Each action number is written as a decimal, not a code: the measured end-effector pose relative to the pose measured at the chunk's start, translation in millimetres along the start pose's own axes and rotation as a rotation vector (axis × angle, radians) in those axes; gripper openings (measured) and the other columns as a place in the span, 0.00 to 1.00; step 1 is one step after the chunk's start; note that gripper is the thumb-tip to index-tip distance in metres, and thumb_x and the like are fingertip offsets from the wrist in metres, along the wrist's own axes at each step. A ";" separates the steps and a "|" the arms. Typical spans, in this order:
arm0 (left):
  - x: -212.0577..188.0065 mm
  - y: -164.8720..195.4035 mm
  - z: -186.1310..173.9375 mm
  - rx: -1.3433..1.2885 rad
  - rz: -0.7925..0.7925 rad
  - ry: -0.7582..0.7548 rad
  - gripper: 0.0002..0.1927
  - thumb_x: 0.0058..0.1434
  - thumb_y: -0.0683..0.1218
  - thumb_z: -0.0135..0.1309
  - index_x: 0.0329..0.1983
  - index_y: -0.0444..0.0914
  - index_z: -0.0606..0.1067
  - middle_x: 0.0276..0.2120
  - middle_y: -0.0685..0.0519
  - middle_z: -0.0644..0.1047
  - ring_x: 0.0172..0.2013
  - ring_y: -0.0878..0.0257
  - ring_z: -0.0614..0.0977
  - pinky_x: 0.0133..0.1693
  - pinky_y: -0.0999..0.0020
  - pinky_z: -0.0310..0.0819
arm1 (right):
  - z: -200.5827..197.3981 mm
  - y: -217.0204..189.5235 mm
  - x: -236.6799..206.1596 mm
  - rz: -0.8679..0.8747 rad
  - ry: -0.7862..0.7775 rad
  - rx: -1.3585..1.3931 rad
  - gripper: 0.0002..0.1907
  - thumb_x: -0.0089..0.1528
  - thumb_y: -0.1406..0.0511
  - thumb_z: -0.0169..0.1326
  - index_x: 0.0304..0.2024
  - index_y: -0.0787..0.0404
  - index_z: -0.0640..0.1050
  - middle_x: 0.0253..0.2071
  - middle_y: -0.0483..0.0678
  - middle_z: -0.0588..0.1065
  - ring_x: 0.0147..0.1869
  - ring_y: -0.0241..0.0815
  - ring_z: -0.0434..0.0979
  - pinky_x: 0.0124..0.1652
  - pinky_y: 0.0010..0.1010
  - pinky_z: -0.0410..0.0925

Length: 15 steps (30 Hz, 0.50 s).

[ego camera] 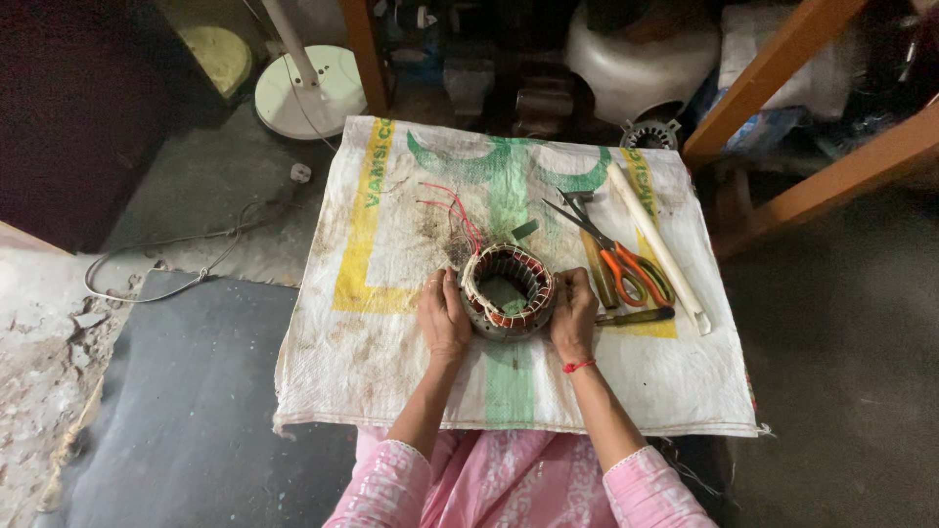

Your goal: The person winds white thread around a cylindrical metal object, securing it with red thread. They use a screwdriver to adjust the windings, then cut the thread with scissors and trim the ends.

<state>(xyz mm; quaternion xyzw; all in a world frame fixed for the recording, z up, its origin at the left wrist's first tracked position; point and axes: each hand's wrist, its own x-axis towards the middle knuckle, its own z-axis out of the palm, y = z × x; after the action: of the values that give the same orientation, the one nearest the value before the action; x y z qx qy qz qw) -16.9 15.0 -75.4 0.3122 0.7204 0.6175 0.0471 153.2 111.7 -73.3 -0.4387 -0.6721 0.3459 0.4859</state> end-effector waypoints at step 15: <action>1.1 12.7 -5.3 -0.025 -0.008 -0.018 0.19 0.72 0.53 0.41 0.38 0.33 0.73 0.32 0.38 0.75 0.35 0.41 0.75 0.38 0.52 0.67 | -0.5 -3.3 0.3 0.000 0.003 -0.018 0.06 0.70 0.69 0.51 0.38 0.66 0.73 0.26 0.49 0.72 0.30 0.35 0.69 0.33 0.30 0.65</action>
<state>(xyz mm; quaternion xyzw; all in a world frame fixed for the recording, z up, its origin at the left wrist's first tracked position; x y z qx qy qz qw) -15.1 11.6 -62.1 0.3141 0.7133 0.6236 0.0600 152.8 110.8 -70.1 -0.4435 -0.6744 0.3391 0.4832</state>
